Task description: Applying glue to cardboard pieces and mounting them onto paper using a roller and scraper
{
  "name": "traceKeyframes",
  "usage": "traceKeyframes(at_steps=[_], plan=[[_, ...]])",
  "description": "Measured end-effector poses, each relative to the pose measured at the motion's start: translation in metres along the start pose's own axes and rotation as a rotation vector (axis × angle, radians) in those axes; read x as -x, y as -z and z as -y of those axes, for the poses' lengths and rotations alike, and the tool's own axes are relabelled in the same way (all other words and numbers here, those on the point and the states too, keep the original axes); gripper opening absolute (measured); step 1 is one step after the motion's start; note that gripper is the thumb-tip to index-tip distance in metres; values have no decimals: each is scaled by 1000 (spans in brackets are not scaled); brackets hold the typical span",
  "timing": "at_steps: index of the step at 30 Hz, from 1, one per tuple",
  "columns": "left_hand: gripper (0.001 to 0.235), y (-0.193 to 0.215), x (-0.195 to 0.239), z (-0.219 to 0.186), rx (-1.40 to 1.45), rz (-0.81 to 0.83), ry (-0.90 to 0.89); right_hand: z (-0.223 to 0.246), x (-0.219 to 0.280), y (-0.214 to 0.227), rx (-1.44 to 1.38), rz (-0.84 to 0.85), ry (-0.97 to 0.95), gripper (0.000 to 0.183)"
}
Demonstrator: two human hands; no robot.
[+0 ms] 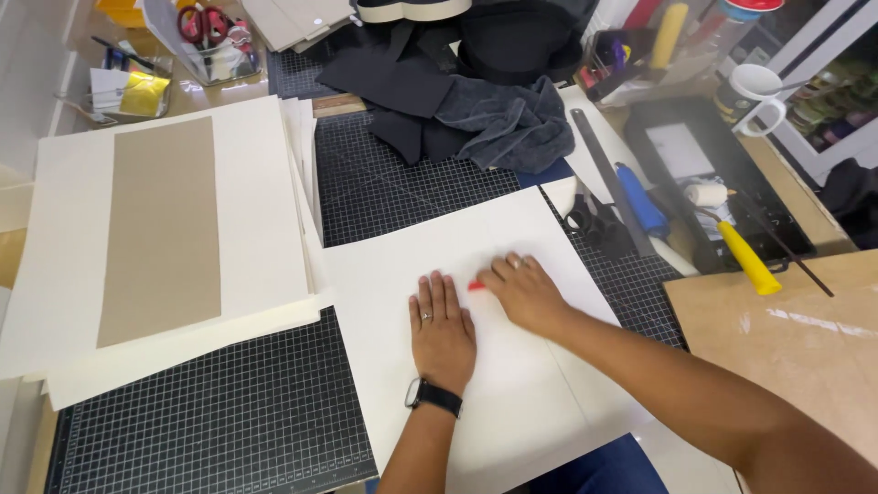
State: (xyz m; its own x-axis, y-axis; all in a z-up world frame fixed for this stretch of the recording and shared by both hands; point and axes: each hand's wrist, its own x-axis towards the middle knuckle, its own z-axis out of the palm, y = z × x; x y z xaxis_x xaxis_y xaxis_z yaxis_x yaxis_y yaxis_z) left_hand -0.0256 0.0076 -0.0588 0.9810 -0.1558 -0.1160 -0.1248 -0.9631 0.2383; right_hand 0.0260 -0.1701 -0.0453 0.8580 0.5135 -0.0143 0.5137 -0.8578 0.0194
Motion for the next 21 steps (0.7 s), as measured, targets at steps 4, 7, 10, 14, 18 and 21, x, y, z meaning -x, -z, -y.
traceKeyframes(at_steps=[4,7,10,14,18,21], plan=[[64,-1,-10,-6,3,-3,30,-8,6,-13,44,-19,59,22],[64,9,-8,-7,10,42,35,-21,-40,-13,60,-131,5,23],[63,16,-2,-7,26,72,42,-35,-93,-29,82,-187,-87,27],[63,22,-4,-8,33,92,35,-35,-97,-29,37,-135,-144,27],[63,24,-5,-8,25,110,38,-9,-9,-11,37,-88,-29,23],[63,23,-3,-8,30,107,39,-6,25,-17,71,-121,51,20]])
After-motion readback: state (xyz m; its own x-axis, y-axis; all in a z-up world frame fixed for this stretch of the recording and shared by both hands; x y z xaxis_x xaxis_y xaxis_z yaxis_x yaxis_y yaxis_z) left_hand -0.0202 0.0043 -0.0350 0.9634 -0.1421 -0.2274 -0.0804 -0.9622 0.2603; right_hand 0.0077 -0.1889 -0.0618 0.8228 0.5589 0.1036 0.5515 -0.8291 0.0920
